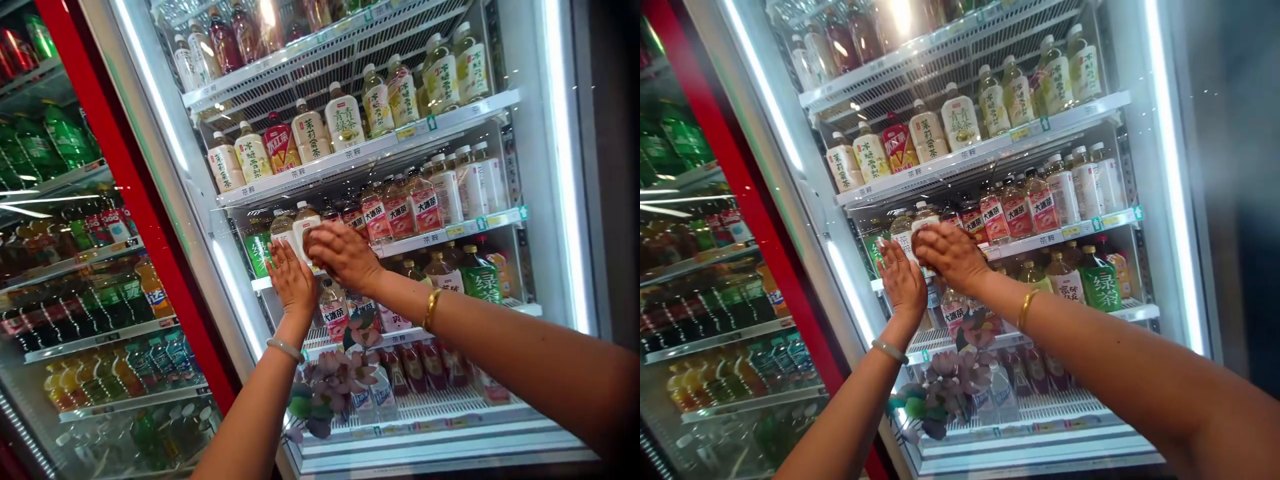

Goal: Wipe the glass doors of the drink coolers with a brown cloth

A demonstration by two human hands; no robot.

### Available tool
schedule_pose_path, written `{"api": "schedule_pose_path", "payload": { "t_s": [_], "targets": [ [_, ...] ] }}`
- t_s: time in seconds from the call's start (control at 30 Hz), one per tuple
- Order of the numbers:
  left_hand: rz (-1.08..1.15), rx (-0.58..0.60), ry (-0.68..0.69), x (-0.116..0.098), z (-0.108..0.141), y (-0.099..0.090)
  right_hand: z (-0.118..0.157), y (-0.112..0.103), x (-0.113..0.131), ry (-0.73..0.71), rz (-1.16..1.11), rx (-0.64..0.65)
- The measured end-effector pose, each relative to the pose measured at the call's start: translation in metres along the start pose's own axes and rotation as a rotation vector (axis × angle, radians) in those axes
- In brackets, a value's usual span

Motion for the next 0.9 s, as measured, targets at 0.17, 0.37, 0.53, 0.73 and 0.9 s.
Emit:
{"api": "schedule_pose_path", "payload": {
  "t_s": [0.17, 0.37, 0.53, 0.73, 0.9],
  "targets": [
    [-0.053, 0.082, 0.259, -0.021, 0.009, 0.005, 0.041, -0.027, -0.016, -0.433, -0.051, 0.158],
    [0.016, 0.078, 0.223, -0.08, -0.019, 0.017, 0.008, -0.055, -0.079, -0.044, 0.049, -0.019],
    [0.007, 0.048, 0.229, -0.092, -0.013, 0.025, 0.025, -0.049, -0.06, -0.093, 0.056, -0.016],
    [-0.021, 0.108, 0.319, -0.109, -0.002, 0.029, 0.056, -0.09, -0.108, -0.161, -0.022, 0.129],
    [0.027, 0.059, 0.056, -0.136, -0.004, 0.038, 0.037, -0.09, -0.125, 0.31, 0.039, -0.111]
  ]
}}
Point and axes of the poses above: each hand's wrist, its own z-axis away from the middle knuckle, its own y-axis out of the palm, x = y × z, the point moved 8 cm from there along -z, towards the middle knuckle, and after that the axes turned 3 degrees about x, right-handed, at the moved point
